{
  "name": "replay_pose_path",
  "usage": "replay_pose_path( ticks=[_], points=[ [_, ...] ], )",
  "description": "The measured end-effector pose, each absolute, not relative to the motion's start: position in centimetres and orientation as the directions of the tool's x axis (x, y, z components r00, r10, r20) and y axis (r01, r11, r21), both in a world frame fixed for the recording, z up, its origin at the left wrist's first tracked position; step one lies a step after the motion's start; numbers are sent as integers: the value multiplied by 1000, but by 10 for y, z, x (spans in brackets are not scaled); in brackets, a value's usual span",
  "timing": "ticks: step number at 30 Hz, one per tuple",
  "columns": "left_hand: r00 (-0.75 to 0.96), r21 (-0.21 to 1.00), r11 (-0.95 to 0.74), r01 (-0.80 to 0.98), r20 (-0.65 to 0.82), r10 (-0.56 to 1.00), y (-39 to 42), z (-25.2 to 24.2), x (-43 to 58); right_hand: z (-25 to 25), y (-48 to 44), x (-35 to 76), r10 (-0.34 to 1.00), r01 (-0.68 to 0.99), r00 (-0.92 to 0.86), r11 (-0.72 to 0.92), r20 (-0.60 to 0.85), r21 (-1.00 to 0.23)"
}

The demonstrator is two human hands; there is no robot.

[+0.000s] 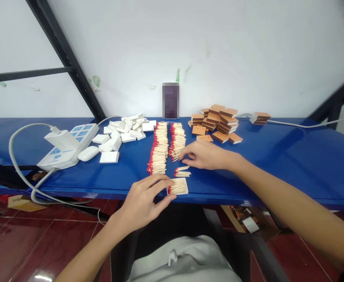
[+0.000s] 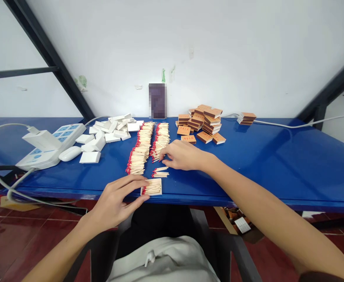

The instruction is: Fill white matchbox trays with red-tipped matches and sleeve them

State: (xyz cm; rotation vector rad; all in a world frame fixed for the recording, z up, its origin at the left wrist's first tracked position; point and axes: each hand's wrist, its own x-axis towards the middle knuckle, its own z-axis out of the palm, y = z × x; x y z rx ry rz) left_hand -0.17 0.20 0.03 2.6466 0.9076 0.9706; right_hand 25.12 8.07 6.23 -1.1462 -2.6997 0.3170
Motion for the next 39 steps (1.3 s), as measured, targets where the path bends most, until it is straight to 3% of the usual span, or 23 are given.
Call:
replay_pose_path(
  ticks=[13,19,31,39],
  points=[
    [591,355,-798,487,539,600,1,0,-1,56,86,251,730,712,-669,683,141,-162],
    [591,353,-795,494,533,605,1,0,-1,53,88,253,700,668,-706,709,109,-226],
    [595,348,-796,495,531,603,1,1,-2,59,81,258,736,722,-677,658,-20,-216],
    [593,361,-794,490,530,607,1,1,-2,59,84,260,669,636,-744,701,-14,-324]
  ],
)
